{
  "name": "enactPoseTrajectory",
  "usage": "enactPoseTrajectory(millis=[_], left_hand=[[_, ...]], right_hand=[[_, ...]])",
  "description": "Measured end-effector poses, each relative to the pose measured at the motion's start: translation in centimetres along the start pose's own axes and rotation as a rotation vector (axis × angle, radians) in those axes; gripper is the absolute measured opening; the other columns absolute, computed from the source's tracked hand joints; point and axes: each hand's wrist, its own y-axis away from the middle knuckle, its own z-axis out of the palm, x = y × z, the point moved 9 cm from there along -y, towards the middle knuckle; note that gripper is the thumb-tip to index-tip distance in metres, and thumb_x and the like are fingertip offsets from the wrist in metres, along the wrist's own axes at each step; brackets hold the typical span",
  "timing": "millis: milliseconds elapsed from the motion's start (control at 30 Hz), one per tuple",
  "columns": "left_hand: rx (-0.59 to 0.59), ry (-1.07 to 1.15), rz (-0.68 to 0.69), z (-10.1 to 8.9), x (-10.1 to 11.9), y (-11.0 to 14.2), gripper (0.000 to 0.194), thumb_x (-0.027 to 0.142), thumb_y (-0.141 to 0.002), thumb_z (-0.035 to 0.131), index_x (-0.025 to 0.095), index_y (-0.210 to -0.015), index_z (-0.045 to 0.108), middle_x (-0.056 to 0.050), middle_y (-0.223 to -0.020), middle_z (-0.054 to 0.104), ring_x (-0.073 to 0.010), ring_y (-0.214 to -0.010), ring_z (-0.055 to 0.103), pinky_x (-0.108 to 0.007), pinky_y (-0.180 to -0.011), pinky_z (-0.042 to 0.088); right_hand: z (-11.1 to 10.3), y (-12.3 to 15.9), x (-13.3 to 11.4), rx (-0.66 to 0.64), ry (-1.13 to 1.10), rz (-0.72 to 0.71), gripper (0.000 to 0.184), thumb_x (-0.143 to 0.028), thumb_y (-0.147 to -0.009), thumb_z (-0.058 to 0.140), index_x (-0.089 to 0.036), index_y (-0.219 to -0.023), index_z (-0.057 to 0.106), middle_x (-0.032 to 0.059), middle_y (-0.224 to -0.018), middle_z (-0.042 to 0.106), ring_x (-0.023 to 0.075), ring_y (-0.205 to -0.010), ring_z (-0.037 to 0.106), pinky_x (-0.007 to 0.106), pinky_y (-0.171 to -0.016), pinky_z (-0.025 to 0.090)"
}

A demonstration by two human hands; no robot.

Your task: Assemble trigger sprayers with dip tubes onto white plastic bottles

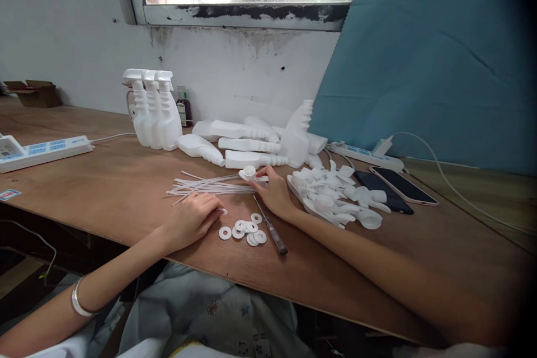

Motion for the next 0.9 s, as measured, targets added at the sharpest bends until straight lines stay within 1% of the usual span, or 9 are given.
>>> enactPoseTrajectory(millis=[67,133,267,333,467,633,800,900], left_hand=[[0.022,0.011,0.006,-0.2,0.1,0.1,0.017,0.023,-0.090,0.039,0.017,-0.083,0.054,-0.002,-0.083,0.063,-0.0156,-0.076,0.056,-0.029,-0.072,0.035],[0.060,0.039,0.000,-0.6,0.0,0.2,0.016,0.023,-0.090,0.040,0.017,-0.088,0.054,-0.001,-0.084,0.063,-0.0150,-0.075,0.056,-0.029,-0.073,0.036],[0.171,0.111,-0.042,-1.7,-0.3,0.6,0.016,0.024,-0.089,0.043,0.018,-0.101,0.052,-0.001,-0.079,0.061,-0.0143,-0.074,0.056,-0.028,-0.073,0.039],[0.208,0.127,-0.046,-2.0,-0.3,0.7,0.017,0.025,-0.088,0.044,0.018,-0.102,0.051,-0.001,-0.077,0.060,-0.0143,-0.073,0.056,-0.027,-0.073,0.040],[0.239,0.129,-0.024,-2.4,-0.1,0.8,0.016,0.027,-0.087,0.046,0.018,-0.100,0.051,-0.001,-0.078,0.060,-0.0144,-0.074,0.056,-0.027,-0.072,0.041],[0.269,0.142,0.008,-2.7,0.3,0.8,0.013,0.026,-0.087,0.045,0.017,-0.094,0.053,-0.001,-0.077,0.060,-0.0133,-0.073,0.056,-0.026,-0.072,0.041],[0.298,0.170,-0.024,-2.9,0.1,0.9,0.015,0.028,-0.087,0.047,0.017,-0.093,0.055,-0.001,-0.077,0.060,-0.0127,-0.072,0.056,-0.025,-0.070,0.042],[0.292,0.198,-0.034,-2.8,-0.1,0.9,0.015,0.028,-0.087,0.046,0.017,-0.094,0.055,-0.001,-0.078,0.060,-0.0123,-0.072,0.055,-0.025,-0.070,0.042]], right_hand=[[-0.6,0.3,-1.0,0.043,-0.090,-0.078,0.018,-0.034,-0.077,0.058,-0.021,-0.083,0.048,0.0021,-0.089,0.062,0.0184,-0.082,0.058,0.031,-0.071,0.044],[-0.7,0.7,-2.5,0.027,-0.156,-0.200,0.017,-0.033,-0.077,0.059,-0.021,-0.083,0.049,0.0024,-0.090,0.062,0.0179,-0.084,0.058,0.031,-0.074,0.045],[0.2,1.8,-5.4,-0.117,-0.193,-0.463,0.017,-0.031,-0.075,0.063,-0.020,-0.082,0.051,0.0030,-0.087,0.063,0.0175,-0.082,0.058,0.031,-0.075,0.046],[0.7,2.3,-6.2,-0.186,-0.190,-0.548,0.018,-0.033,-0.074,0.064,-0.021,-0.081,0.052,0.0032,-0.087,0.064,0.0174,-0.080,0.059,0.032,-0.075,0.046],[1.2,2.8,-6.7,-0.256,-0.203,-0.604,0.023,-0.038,-0.073,0.065,-0.021,-0.082,0.053,0.0029,-0.082,0.064,0.0165,-0.075,0.059,0.031,-0.070,0.047],[1.7,3.3,-7.1,-0.336,-0.221,-0.642,0.025,-0.038,-0.073,0.064,-0.021,-0.089,0.053,0.0029,-0.083,0.064,0.0165,-0.076,0.060,0.029,-0.070,0.047],[1.7,3.6,-7.4,-0.373,-0.211,-0.683,0.025,-0.039,-0.075,0.062,-0.021,-0.092,0.055,0.0031,-0.084,0.065,0.0165,-0.076,0.059,0.030,-0.071,0.047],[1.9,4.0,-8.0,-0.422,-0.203,-0.726,0.023,-0.038,-0.077,0.060,-0.021,-0.092,0.056,0.0035,-0.084,0.065,0.0165,-0.077,0.059,0.030,-0.072,0.046]])
